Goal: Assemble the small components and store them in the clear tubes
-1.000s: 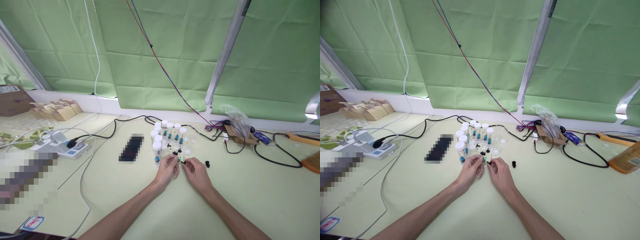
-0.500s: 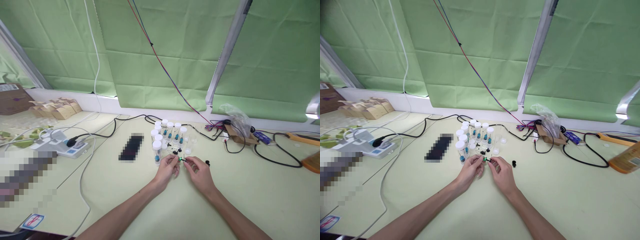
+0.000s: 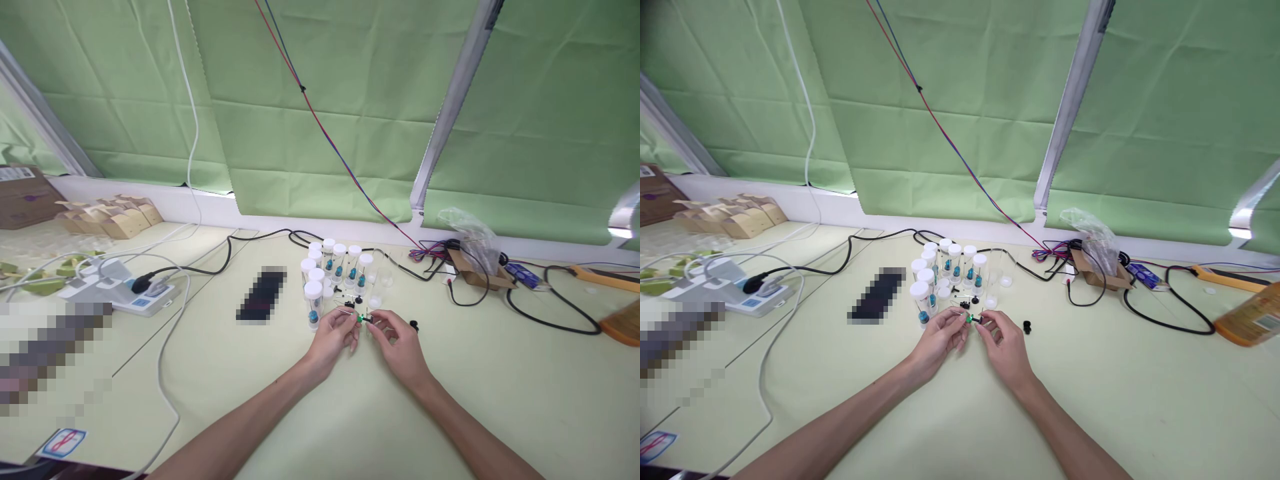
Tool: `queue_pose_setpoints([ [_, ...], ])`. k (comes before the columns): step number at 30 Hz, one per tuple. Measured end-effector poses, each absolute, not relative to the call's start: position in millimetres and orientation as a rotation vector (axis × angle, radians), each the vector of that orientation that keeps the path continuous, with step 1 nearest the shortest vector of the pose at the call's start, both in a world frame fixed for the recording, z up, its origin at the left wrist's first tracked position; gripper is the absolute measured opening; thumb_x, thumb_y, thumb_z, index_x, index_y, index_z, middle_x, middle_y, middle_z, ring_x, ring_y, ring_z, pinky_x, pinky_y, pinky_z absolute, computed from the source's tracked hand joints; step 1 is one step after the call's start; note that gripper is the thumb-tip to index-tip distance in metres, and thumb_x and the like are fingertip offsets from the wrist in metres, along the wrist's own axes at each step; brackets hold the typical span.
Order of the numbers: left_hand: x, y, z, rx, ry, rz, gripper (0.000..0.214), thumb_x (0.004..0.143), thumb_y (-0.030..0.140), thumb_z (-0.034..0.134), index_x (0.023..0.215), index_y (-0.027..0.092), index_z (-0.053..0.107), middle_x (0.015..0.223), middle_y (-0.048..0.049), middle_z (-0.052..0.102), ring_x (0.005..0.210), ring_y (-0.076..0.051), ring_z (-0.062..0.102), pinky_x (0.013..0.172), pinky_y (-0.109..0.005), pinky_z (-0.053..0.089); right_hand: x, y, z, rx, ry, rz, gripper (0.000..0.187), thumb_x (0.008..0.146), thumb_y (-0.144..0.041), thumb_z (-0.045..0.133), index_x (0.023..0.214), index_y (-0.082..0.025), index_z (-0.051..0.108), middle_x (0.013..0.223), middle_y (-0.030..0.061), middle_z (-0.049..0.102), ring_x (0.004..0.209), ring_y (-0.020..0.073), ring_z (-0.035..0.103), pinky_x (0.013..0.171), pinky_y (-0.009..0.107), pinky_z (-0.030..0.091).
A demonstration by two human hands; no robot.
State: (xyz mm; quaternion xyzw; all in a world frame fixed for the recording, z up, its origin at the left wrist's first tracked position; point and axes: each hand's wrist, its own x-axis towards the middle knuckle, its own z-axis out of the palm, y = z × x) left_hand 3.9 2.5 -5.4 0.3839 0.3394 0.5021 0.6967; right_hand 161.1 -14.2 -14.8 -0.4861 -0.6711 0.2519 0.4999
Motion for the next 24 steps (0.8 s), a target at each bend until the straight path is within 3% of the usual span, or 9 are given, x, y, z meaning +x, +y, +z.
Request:
queue_pose_setpoints([
  [16,3.5,2.7,-6.2,0.799,0.762,1.137,0.029,0.075,0.035,0.073,0.089,0.014,0.059,0.066,-0.002,0.061,0.06,-0.012,0.058,0.053,-0.023,0.047,163.0,-14.3,-12.9,-1.165,-1.637,0.698,0.019,0.089,-0.035,0.056,0.099,-0.02,0.063,0.098,0.0073,0.064,0.081,0.0185,0.061,0.063,0.027,0.05],
  [24,3.3,1.1,-5.3,0.8,0.776,1.131,0.03,0.072,0.034,0.076,0.089,0.014,0.061,0.07,-0.0024,0.063,0.065,-0.013,0.062,0.062,-0.025,0.051,163.7,-14.5,-11.7,-1.205,-1.582,0.813,0.027,0.088,-0.042,0.056,0.093,-0.017,0.063,0.086,0.0072,0.066,0.073,0.0189,0.059,0.061,0.027,0.048],
])
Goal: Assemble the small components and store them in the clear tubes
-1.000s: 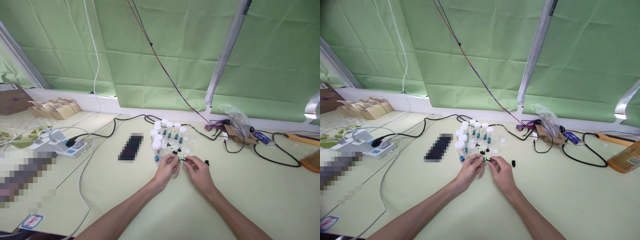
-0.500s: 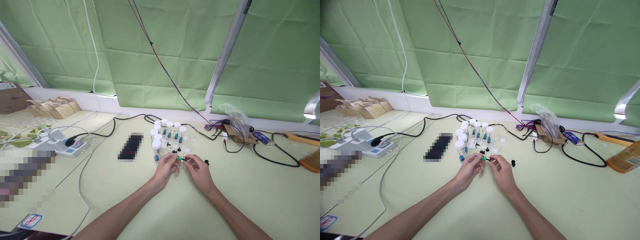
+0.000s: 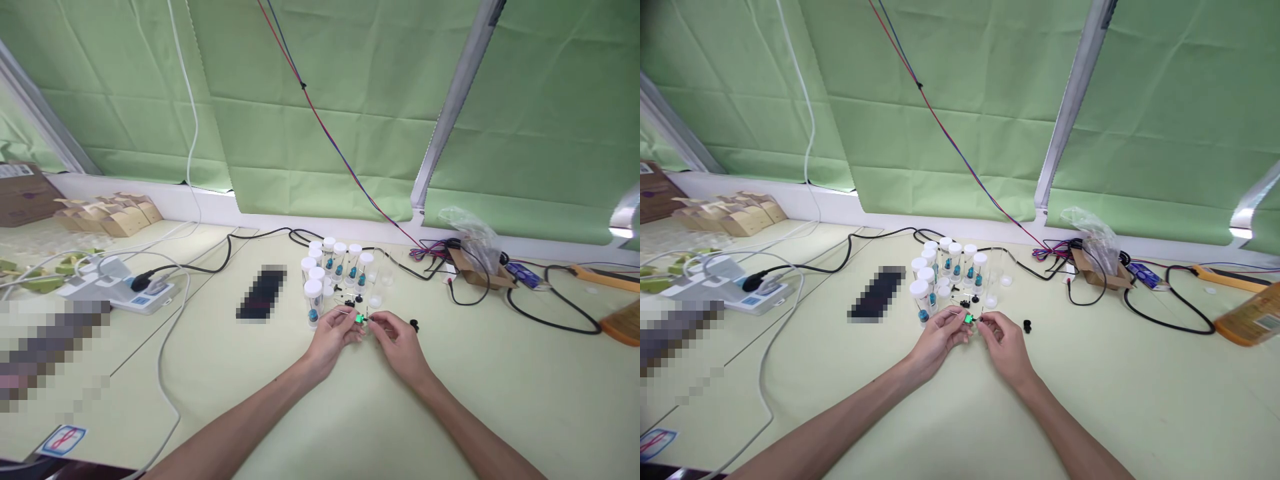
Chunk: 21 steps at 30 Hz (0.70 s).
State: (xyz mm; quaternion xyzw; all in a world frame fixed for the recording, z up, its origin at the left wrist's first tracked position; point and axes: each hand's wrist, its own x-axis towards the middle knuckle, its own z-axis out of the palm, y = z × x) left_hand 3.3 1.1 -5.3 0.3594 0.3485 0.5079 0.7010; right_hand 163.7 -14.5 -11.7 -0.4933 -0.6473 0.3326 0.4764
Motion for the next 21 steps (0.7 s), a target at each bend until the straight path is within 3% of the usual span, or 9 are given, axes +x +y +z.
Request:
queue_pose_setpoints([
  [5,3.0,0.1,-4.5,0.815,0.769,1.112,0.03,0.072,0.033,0.076,0.09,0.014,0.062,0.076,-0.0047,0.066,0.07,-0.015,0.064,0.066,-0.027,0.053,163.4,-12.8,-12.3,-1.228,-1.589,0.836,0.032,0.09,-0.045,0.05,0.08,-0.017,0.062,0.068,0.0018,0.059,0.057,0.0139,0.05,0.053,0.025,0.039],
  [10,3.5,-2.2,-1.7,0.806,0.753,1.081,0.031,0.07,0.032,0.077,0.09,0.012,0.063,0.079,-0.0074,0.068,0.074,-0.017,0.067,0.069,-0.028,0.053,164.4,-11.8,-15.0,-1.271,-1.589,0.825,0.042,0.092,-0.048,0.045,0.063,-0.018,0.05,0.053,-0.0033,0.044,0.049,0.0114,0.038,0.049,0.024,0.032],
  [14,4.3,-3.1,-2.3,0.79,0.714,1.063,0.03,0.072,0.033,0.076,0.089,0.013,0.062,0.077,-0.0074,0.069,0.077,-0.02,0.069,0.075,-0.031,0.054,164.1,-11.7,-16.2,-1.302,-1.584,0.806,0.05,0.092,-0.053,0.041,0.055,-0.02,0.042,0.048,-0.0034,0.041,0.047,0.0119,0.039,0.049,0.025,0.033],
  [21,4.6,-4.4,-1.0,0.794,0.703,1.038,0.028,0.076,0.035,0.072,0.087,0.014,0.059,0.077,-0.0101,0.071,0.08,-0.022,0.071,0.076,-0.032,0.053,163.1,-11.3,-15.8,-1.344,-1.603,0.754,0.053,0.093,-0.052,0.039,0.051,-0.019,0.041,0.047,-0.0024,0.042,0.047,0.0129,0.041,0.051,0.025,0.033],
])
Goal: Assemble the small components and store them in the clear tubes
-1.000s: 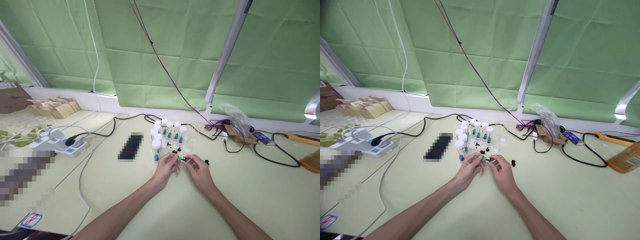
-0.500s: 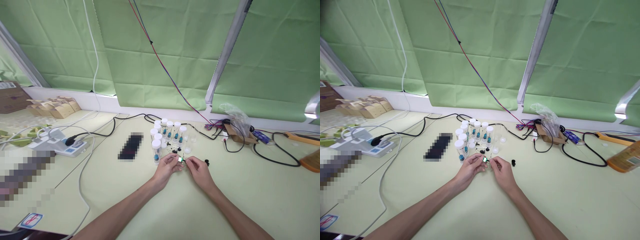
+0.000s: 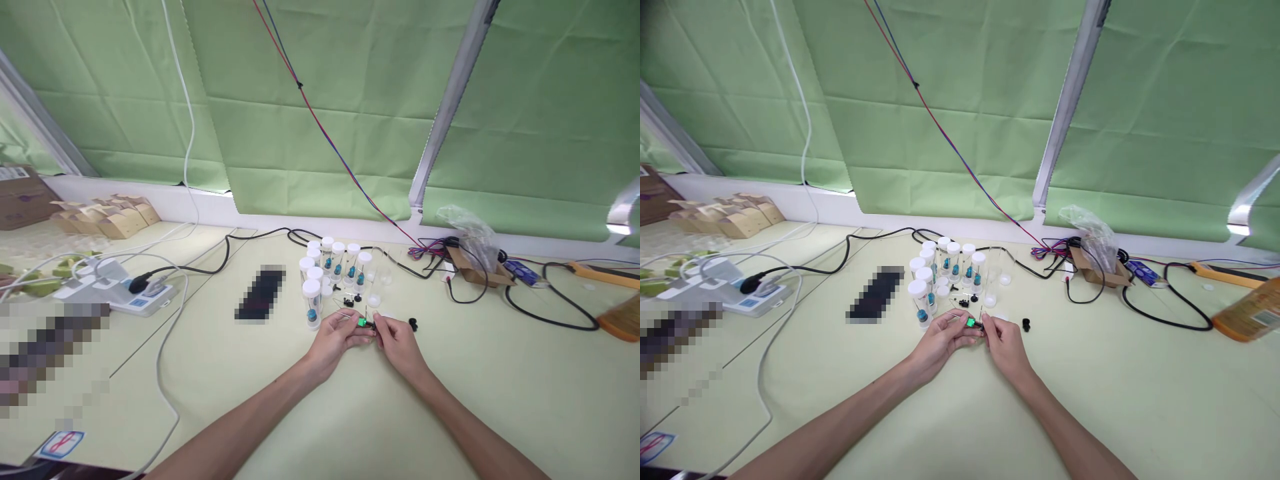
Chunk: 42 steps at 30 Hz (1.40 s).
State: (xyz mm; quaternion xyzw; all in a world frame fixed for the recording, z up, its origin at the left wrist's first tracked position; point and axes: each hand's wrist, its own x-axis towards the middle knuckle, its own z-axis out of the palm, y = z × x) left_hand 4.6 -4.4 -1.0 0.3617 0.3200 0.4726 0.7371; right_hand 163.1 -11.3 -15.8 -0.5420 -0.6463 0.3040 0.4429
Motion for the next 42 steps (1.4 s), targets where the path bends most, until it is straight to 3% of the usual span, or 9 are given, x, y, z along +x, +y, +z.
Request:
queue_pose_setpoints([
  [10,4.9,-4.3,-1.6,0.747,0.718,1.051,0.027,0.078,0.034,0.071,0.09,0.014,0.058,0.076,-0.0102,0.072,0.081,-0.021,0.07,0.08,-0.032,0.053,162.5,-12.6,-11.8,-1.343,-1.601,0.696,0.05,0.093,-0.052,0.041,0.056,-0.019,0.047,0.049,-0.0013,0.048,0.048,0.0131,0.045,0.05,0.025,0.036],
  [14,5.8,-2.8,-3.4,0.688,0.703,1.082,0.022,0.078,0.03,0.071,0.087,0.014,0.059,0.079,-0.0086,0.071,0.078,-0.018,0.07,0.081,-0.031,0.053,163.6,-13.7,-9.2,-1.24,-1.574,0.769,0.034,0.088,-0.049,0.051,0.083,-0.017,0.061,0.071,0.005,0.064,0.061,0.0174,0.058,0.054,0.026,0.046],
  [18,6.3,-2.2,-4.5,0.656,0.685,1.127,0.02,0.076,0.027,0.073,0.084,0.014,0.06,0.085,-0.0063,0.068,0.077,-0.017,0.068,0.078,-0.031,0.054,164.4,-14.0,-10.0,-1.201,-1.58,0.77,0.031,0.084,-0.045,0.059,0.098,-0.017,0.062,0.083,0.0082,0.067,0.071,0.0201,0.063,0.057,0.027,0.051],
  [31,5.2,-3.4,-1.6,0.71,0.711,1.087,0.026,0.075,0.032,0.074,0.09,0.015,0.062,0.083,-0.0075,0.069,0.076,-0.02,0.07,0.073,-0.032,0.054,164.5,-14.3,-11.3,-1.186,-1.578,0.764,0.029,0.085,-0.045,0.059,0.09,-0.017,0.064,0.084,0.0083,0.069,0.08,0.0223,0.065,0.066,0.031,0.053],
  [36,5.1,-2.9,-3.0,0.732,0.727,1.084,0.027,0.073,0.032,0.076,0.09,0.014,0.064,0.077,-0.0068,0.069,0.074,-0.017,0.068,0.069,-0.028,0.054,164.6,-14.4,-10.0,-1.183,-1.581,0.789,0.034,0.086,-0.05,0.055,0.083,-0.017,0.063,0.072,0.005,0.066,0.061,0.0177,0.059,0.056,0.027,0.048],
  [42,4.9,-3.3,-0.8,0.749,0.737,1.057,0.027,0.071,0.029,0.077,0.088,0.013,0.063,0.076,-0.0073,0.068,0.075,-0.018,0.066,0.07,-0.03,0.053,164.5,-13.5,-9.3,-1.265,-1.598,0.786,0.044,0.091,-0.049,0.047,0.059,-0.019,0.048,0.048,-0.0038,0.045,0.044,0.0115,0.042,0.047,0.024,0.035],
])
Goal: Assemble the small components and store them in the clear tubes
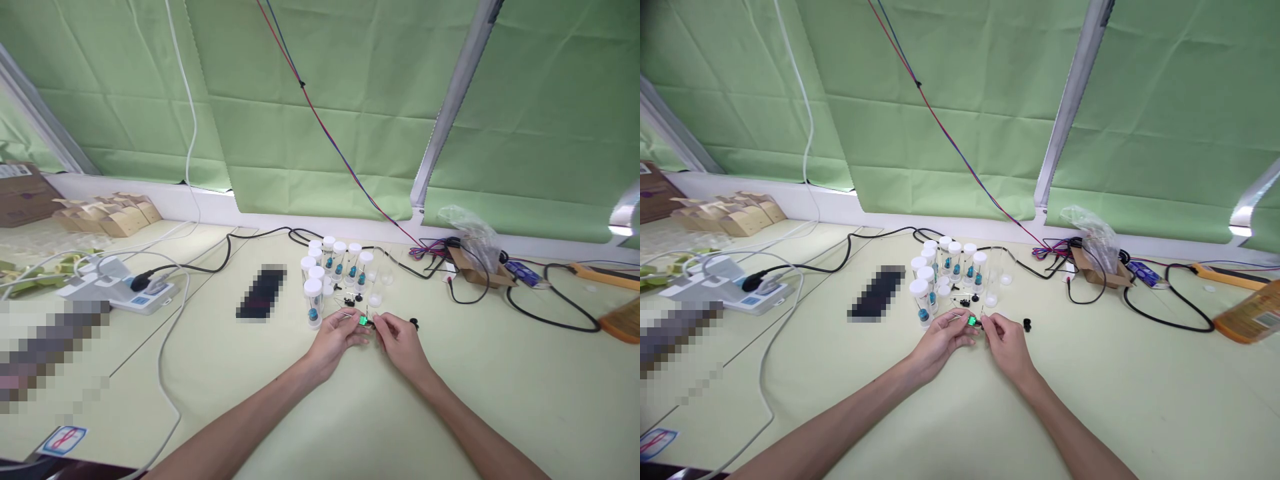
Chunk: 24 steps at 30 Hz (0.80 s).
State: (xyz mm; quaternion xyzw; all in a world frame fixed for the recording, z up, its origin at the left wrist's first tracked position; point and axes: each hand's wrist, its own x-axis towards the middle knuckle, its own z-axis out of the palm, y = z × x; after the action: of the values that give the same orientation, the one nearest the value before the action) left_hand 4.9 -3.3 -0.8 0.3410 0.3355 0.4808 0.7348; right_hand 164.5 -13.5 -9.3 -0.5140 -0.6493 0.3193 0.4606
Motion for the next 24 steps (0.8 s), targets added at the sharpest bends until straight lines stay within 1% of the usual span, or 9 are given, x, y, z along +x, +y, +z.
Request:
queue_pose_setpoints([
  [3,5,-4,0,0.762,0.735,1.046,0.026,0.072,0.029,0.076,0.087,0.013,0.062,0.076,-0.0073,0.067,0.075,-0.019,0.066,0.07,-0.031,0.053,164,-12,-12,-1.303,-1.603,0.765,0.049,0.092,-0.049,0.043,0.053,-0.02,0.043,0.046,-0.0034,0.043,0.045,0.0114,0.041,0.048,0.025,0.034],
  [10,5,-2,-6,0.768,0.724,1.061,0.024,0.073,0.028,0.075,0.087,0.012,0.063,0.076,-0.0054,0.063,0.07,-0.015,0.06,0.062,-0.026,0.049,165,-12,-13,-1.331,-1.606,0.753,0.049,0.094,-0.049,0.04,0.055,-0.019,0.046,0.048,-0.002,0.046,0.047,0.0124,0.043,0.05,0.026,0.034],
  [12,6,-1,-8,0.773,0.717,1.068,0.023,0.075,0.029,0.074,0.087,0.012,0.063,0.073,-0.0044,0.061,0.068,-0.014,0.058,0.06,-0.025,0.048,166,-13,-11,-1.296,-1.602,0.775,0.043,0.093,-0.048,0.044,0.063,-0.018,0.052,0.053,-0.0016,0.05,0.048,0.0124,0.044,0.049,0.025,0.035],
  [14,6,-1,-9,0.772,0.709,1.076,0.023,0.076,0.03,0.073,0.088,0.012,0.063,0.072,-0.0037,0.06,0.067,-0.013,0.057,0.058,-0.025,0.047,166,-14,-9,-1.254,-1.597,0.801,0.033,0.09,-0.047,0.05,0.077,-0.018,0.057,0.062,0.0001,0.056,0.051,0.013,0.048,0.049,0.025,0.037],
  [16,6,-1,-10,0.76,0.707,1.087,0.023,0.077,0.03,0.072,0.088,0.012,0.063,0.073,-0.0037,0.059,0.065,-0.012,0.056,0.056,-0.024,0.046,167,-15,-7,-1.225,-1.606,0.798,0.028,0.086,-0.046,0.057,0.09,-0.018,0.058,0.072,0.0025,0.061,0.055,0.0142,0.052,0.05,0.025,0.039],
  [17,6,0,-10,0.752,0.706,1.093,0.024,0.077,0.031,0.072,0.088,0.012,0.063,0.074,-0.0038,0.059,0.065,-0.011,0.055,0.056,-0.024,0.046,167,-15,-7,-1.215,-1.619,0.788,0.028,0.085,-0.045,0.06,0.094,-0.018,0.057,0.076,0.0035,0.062,0.058,0.0148,0.054,0.051,0.025,0.04],
  [20,5,0,-11,0.734,0.708,1.106,0.024,0.076,0.032,0.072,0.088,0.012,0.063,0.076,-0.0039,0.06,0.063,-0.011,0.055,0.055,-0.024,0.045,168,-16,-8,-1.188,-1.667,0.773,0.027,0.083,-0.041,0.063,0.098,-0.019,0.055,0.081,0.0047,0.063,0.063,0.0158,0.057,0.052,0.025,0.042],
  [24,5,1,-11,0.734,0.709,1.111,0.025,0.076,0.033,0.073,0.087,0.012,0.063,0.079,-0.0044,0.061,0.063,-0.011,0.056,0.054,-0.023,0.044,169,-15,-11,-1.178,-1.678,0.765,0.023,0.085,-0.038,0.061,0.097,-0.019,0.056,0.082,0.005,0.064,0.066,0.0164,0.058,0.056,0.026,0.044],
])
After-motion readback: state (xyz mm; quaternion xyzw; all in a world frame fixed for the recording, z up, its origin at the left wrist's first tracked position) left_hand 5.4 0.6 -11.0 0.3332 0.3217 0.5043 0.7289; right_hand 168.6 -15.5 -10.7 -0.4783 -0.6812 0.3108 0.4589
